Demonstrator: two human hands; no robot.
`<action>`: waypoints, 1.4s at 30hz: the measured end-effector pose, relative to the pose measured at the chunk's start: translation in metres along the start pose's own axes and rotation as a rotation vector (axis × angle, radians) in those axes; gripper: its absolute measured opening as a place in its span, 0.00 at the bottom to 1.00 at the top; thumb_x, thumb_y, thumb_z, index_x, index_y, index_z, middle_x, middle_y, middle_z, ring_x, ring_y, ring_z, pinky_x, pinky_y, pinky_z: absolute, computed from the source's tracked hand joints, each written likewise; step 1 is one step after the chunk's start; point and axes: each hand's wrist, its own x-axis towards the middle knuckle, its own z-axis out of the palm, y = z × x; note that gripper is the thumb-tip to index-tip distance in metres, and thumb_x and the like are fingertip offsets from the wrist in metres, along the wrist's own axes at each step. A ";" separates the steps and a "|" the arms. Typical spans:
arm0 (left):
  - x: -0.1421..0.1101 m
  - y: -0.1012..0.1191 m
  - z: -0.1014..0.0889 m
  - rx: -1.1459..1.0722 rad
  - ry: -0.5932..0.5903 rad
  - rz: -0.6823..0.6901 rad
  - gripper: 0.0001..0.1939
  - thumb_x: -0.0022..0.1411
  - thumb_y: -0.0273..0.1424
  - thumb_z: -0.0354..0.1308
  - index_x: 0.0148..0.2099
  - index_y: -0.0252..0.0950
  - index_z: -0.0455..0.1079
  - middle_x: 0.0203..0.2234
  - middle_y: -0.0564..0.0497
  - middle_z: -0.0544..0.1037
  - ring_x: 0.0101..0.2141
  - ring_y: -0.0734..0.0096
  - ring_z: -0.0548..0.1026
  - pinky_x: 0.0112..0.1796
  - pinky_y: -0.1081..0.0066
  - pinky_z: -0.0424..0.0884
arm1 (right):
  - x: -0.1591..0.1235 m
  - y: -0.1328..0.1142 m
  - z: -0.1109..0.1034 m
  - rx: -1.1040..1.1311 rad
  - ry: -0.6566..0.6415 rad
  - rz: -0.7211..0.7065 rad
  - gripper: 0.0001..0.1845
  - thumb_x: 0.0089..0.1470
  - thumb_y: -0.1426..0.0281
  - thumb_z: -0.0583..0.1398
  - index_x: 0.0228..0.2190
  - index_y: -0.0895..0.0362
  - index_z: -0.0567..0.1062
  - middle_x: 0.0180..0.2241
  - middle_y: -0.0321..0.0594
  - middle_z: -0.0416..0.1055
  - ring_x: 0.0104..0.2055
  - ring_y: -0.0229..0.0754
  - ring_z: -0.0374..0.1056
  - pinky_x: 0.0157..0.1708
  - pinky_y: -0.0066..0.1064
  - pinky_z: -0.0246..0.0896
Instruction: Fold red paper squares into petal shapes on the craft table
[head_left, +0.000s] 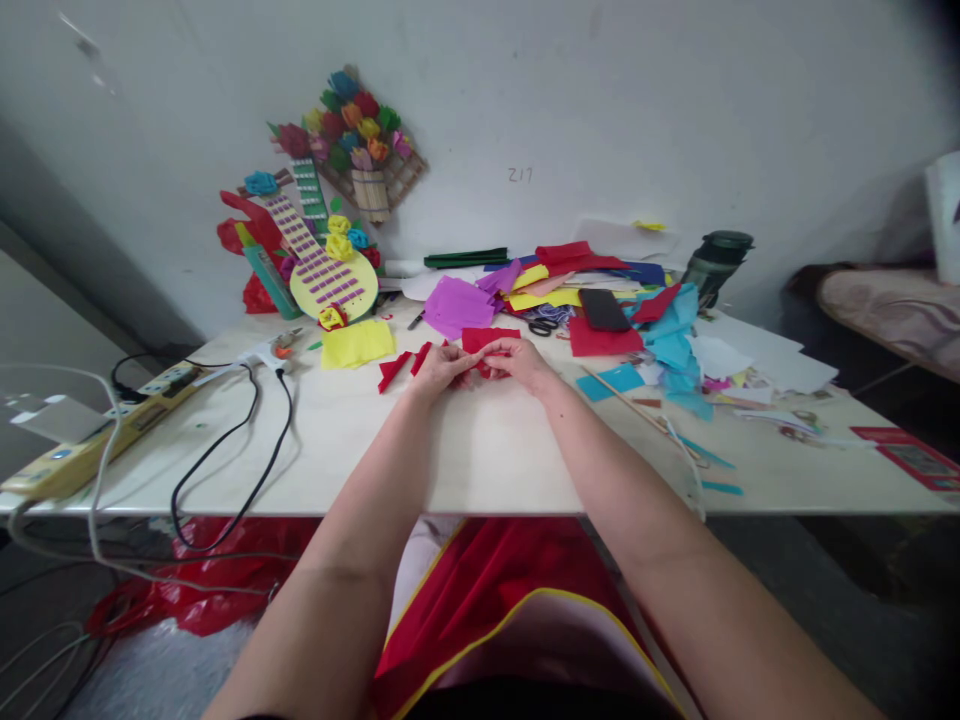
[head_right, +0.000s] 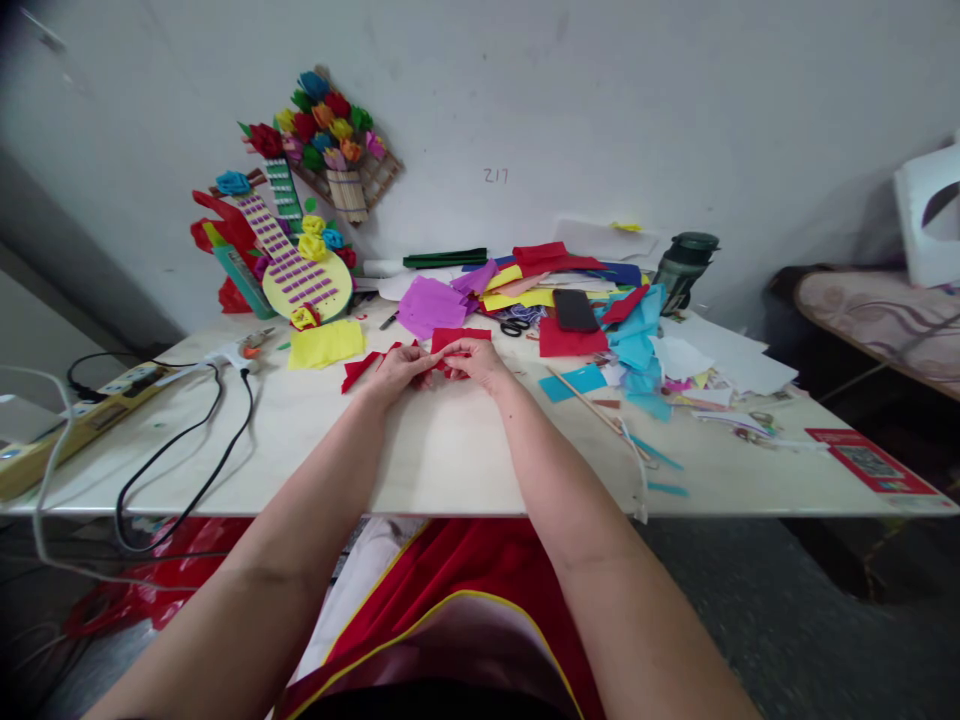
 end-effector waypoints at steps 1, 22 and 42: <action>0.000 0.000 0.000 0.010 -0.017 0.004 0.18 0.47 0.42 0.65 0.24 0.33 0.65 0.14 0.51 0.71 0.15 0.77 0.67 0.18 0.75 0.59 | -0.001 -0.001 0.001 -0.008 -0.002 -0.001 0.07 0.40 0.78 0.63 0.27 0.60 0.75 0.16 0.32 0.70 0.17 0.31 0.64 0.21 0.24 0.64; 0.001 -0.004 -0.006 0.064 -0.036 0.001 0.19 0.48 0.43 0.63 0.22 0.34 0.62 0.10 0.57 0.63 0.11 0.83 0.56 0.16 0.75 0.47 | -0.003 -0.006 -0.008 0.053 -0.043 0.205 0.13 0.47 0.66 0.63 0.20 0.60 0.68 0.15 0.40 0.71 0.12 0.32 0.60 0.11 0.23 0.59; 0.000 -0.002 0.000 -0.181 -0.048 -0.001 0.16 0.50 0.41 0.63 0.25 0.34 0.63 0.11 0.55 0.68 0.12 0.80 0.62 0.16 0.76 0.55 | 0.002 -0.001 -0.005 0.206 -0.074 0.205 0.19 0.50 0.55 0.60 0.27 0.61 0.72 0.22 0.43 0.75 0.16 0.34 0.65 0.15 0.25 0.62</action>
